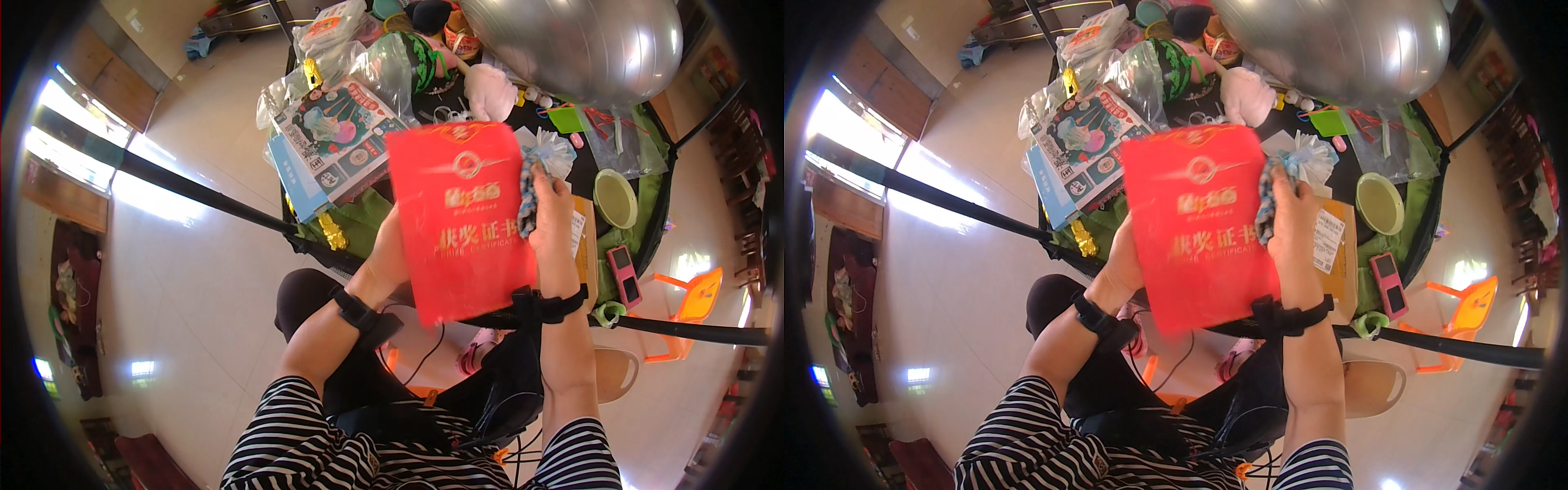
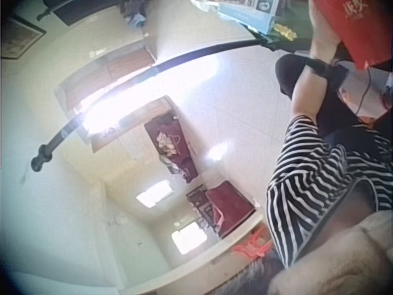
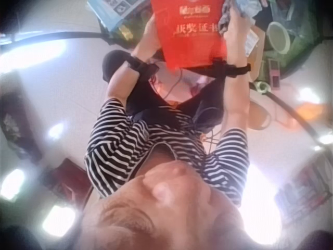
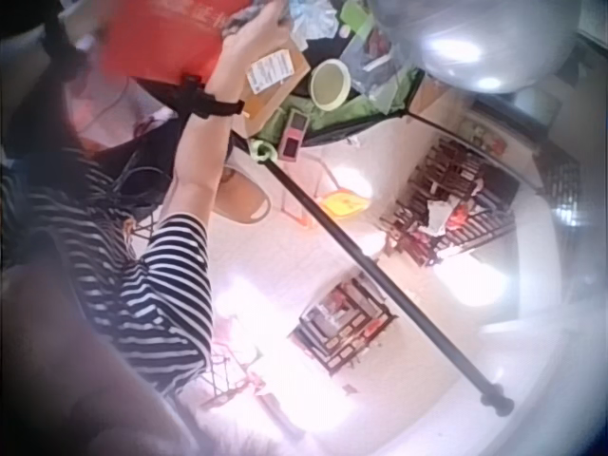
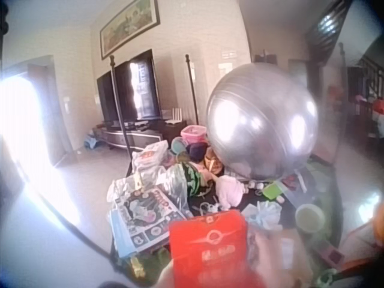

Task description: The person wipes the exterior surfaces of a blue box, a larger white illustrated box, and a red prize certificate folder with a cloth.

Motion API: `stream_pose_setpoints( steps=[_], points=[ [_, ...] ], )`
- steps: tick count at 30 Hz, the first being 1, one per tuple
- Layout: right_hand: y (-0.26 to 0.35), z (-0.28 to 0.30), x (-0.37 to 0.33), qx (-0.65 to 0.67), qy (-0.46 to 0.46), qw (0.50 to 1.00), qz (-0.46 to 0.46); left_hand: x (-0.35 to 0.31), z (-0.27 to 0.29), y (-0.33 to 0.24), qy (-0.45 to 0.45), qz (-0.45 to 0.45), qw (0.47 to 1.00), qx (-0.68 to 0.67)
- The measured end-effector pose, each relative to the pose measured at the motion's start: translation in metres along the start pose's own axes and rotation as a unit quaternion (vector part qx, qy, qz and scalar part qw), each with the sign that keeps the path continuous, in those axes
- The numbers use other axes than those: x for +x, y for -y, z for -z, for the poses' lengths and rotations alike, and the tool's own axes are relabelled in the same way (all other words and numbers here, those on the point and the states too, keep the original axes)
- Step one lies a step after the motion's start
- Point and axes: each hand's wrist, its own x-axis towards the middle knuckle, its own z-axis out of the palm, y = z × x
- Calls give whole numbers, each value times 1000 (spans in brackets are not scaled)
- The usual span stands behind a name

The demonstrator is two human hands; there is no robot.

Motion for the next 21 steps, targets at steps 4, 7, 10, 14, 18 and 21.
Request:
stream_pose_setpoints(
  steps=[4, 7, 10, 14, 18, 21],
  points=[
    [-4, 10, 10, 57, -65, 996, 18, -1, -54, 17, -82, 3, 996, 41],
    [-12, 16, 14, 29, -61, 997, 47, -3, -52, 16, -85, 17, 994, 67],
    [-14, 13, 8, -129, -73, 976, 159, -3, -39, 15, -159, 55, 971, 171],
    [-6, -7, -18, -336, -74, 865, 366, -4, -39, 5, -141, 50, 978, 147],
    [-3, -16, -31, -411, -77, 768, 486, -2, -49, 3, -149, 16, 981, 124],
    [4, -18, -32, -438, -101, 726, 520, -2, -47, 2, -148, 16, 982, 113]
  ],
)
